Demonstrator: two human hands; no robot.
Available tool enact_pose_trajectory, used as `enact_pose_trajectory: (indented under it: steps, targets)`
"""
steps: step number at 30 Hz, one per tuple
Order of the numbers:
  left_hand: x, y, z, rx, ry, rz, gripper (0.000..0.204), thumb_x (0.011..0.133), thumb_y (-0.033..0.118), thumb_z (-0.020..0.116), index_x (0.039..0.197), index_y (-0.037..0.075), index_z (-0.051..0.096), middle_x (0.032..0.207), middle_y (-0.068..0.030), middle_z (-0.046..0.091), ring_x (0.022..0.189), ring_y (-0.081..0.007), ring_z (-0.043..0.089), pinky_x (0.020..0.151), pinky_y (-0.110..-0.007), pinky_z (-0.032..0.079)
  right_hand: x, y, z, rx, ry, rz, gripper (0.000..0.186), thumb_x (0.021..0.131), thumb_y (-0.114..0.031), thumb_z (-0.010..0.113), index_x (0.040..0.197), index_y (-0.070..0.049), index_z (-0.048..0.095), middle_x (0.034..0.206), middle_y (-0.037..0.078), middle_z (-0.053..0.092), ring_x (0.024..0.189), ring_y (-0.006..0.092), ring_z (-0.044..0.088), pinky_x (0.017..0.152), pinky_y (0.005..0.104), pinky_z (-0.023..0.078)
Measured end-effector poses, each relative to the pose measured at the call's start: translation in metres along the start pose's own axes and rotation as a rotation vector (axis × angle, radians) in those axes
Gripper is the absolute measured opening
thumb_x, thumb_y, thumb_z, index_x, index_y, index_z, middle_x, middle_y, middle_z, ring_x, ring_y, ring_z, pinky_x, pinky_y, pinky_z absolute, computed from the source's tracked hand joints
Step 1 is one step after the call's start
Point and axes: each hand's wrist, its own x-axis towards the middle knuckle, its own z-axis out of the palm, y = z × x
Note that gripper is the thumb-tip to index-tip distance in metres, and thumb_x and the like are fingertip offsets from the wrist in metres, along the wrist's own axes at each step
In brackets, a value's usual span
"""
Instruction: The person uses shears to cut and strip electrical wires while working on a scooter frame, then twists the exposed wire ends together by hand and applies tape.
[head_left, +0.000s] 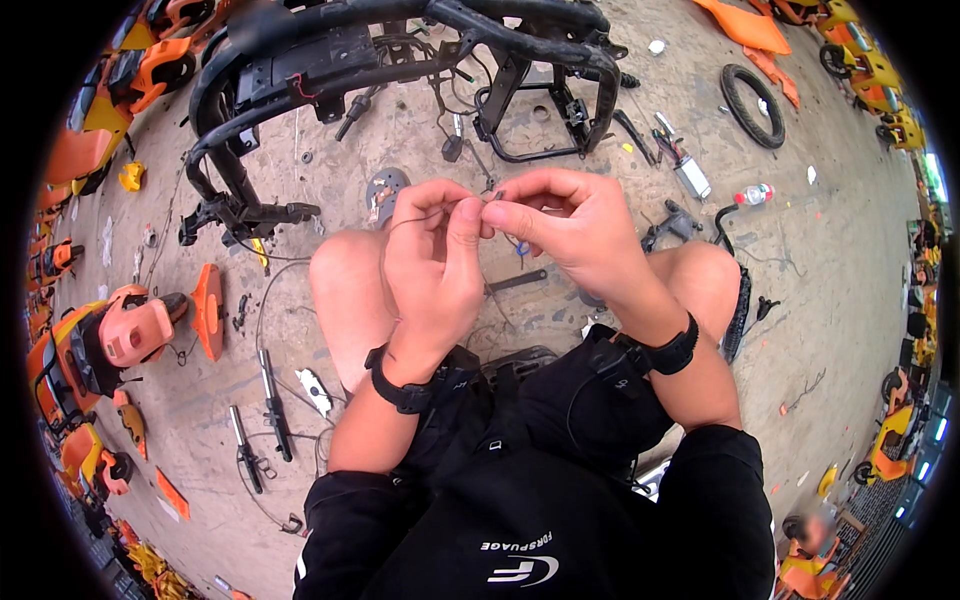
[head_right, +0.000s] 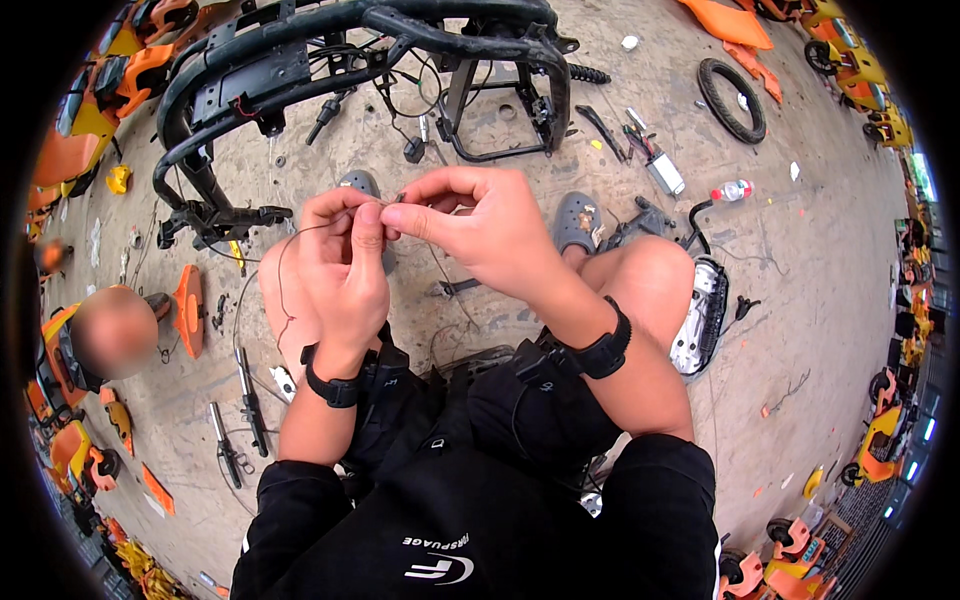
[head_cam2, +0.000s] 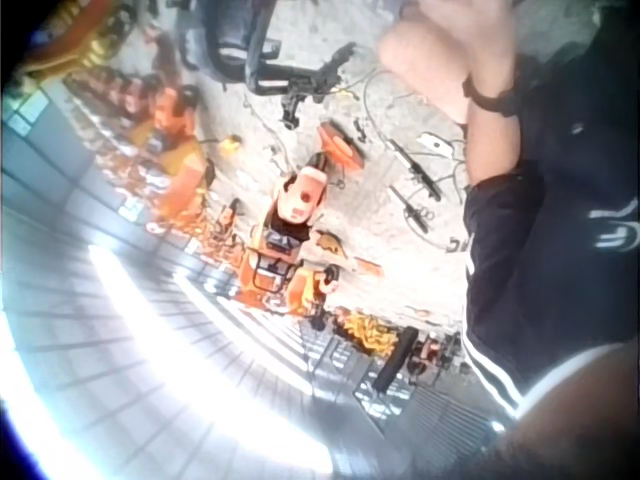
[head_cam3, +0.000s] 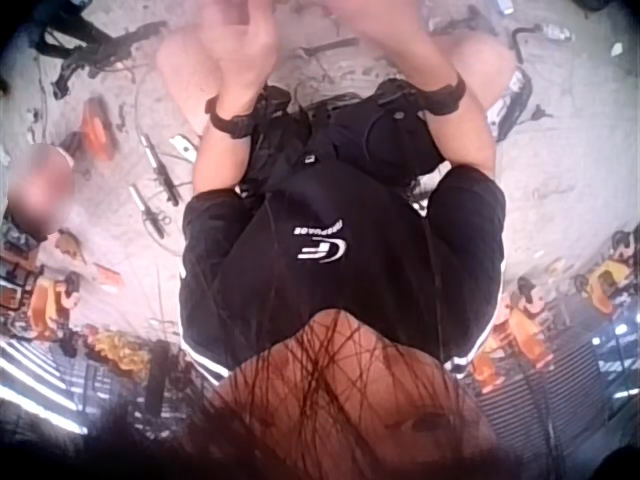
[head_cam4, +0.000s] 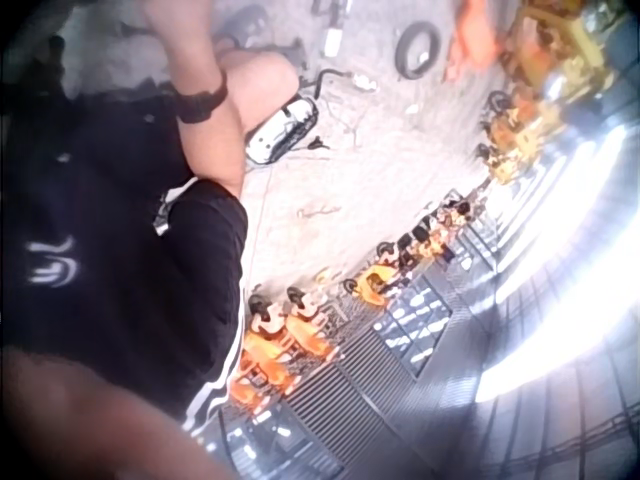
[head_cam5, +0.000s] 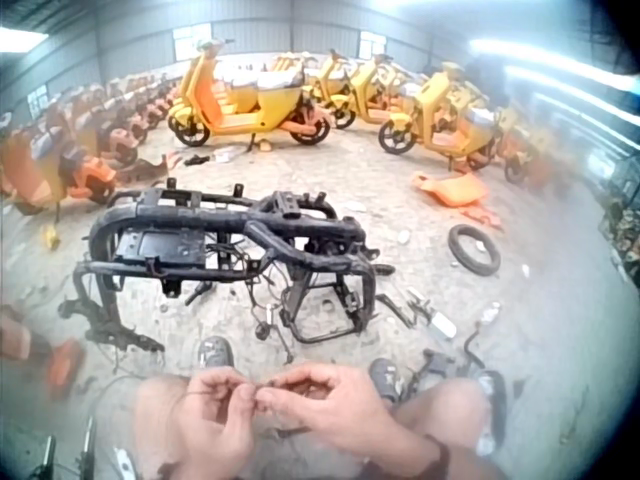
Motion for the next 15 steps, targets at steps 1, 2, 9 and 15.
enact_pose_trajectory:
  steps: [1,2,9,15]
  targets:
    - [0.0,0.001,0.0,-0.039,0.002,-0.029,0.016,0.095,0.007,0.056,0.106,-0.002,0.048,0.087,-0.0062,0.059,0.077,-0.0093,0.056,0.067,-0.021,0.047,0.0,0.002,0.0,-0.023,0.014,-0.018,0.022,0.081,-0.013,0.075,0.095,0.003,0.069,0.082,0.005,0.068,0.071,0.0062,0.061,0.063,0.0195,0.049]
    - [0.002,0.003,0.001,-0.077,0.005,-0.059,0.016,0.095,0.007,0.056,0.105,-0.002,0.048,0.087,-0.006,0.058,0.076,-0.0093,0.056,0.067,-0.021,0.047,-0.001,0.004,-0.001,-0.046,0.028,-0.035,0.022,0.081,-0.013,0.075,0.095,0.003,0.069,0.082,0.005,0.069,0.071,0.0064,0.061,0.064,0.0196,0.049]
    - [0.011,0.002,-0.007,-0.65,-0.085,-0.452,0.012,0.095,0.011,0.057,0.102,0.003,0.051,0.071,-0.0009,0.052,0.058,-0.0068,0.044,0.054,-0.02,0.036,-0.001,0.008,0.003,-0.005,0.047,-0.159,0.016,0.084,-0.009,0.071,0.092,0.005,0.069,0.08,0.005,0.068,0.069,0.0065,0.06,0.061,0.0202,0.049]
    - [0.021,-0.006,-0.019,-0.989,-0.209,-0.789,0.01,0.096,0.014,0.051,0.098,0.006,0.057,0.062,0.0017,0.044,0.049,-0.0059,0.033,0.048,-0.021,0.026,0.0,0.016,0.006,0.188,0.021,-0.047,0.013,0.086,-0.011,0.068,0.089,0.002,0.069,0.076,0.003,0.066,0.061,0.0044,0.055,0.051,0.0188,0.041]
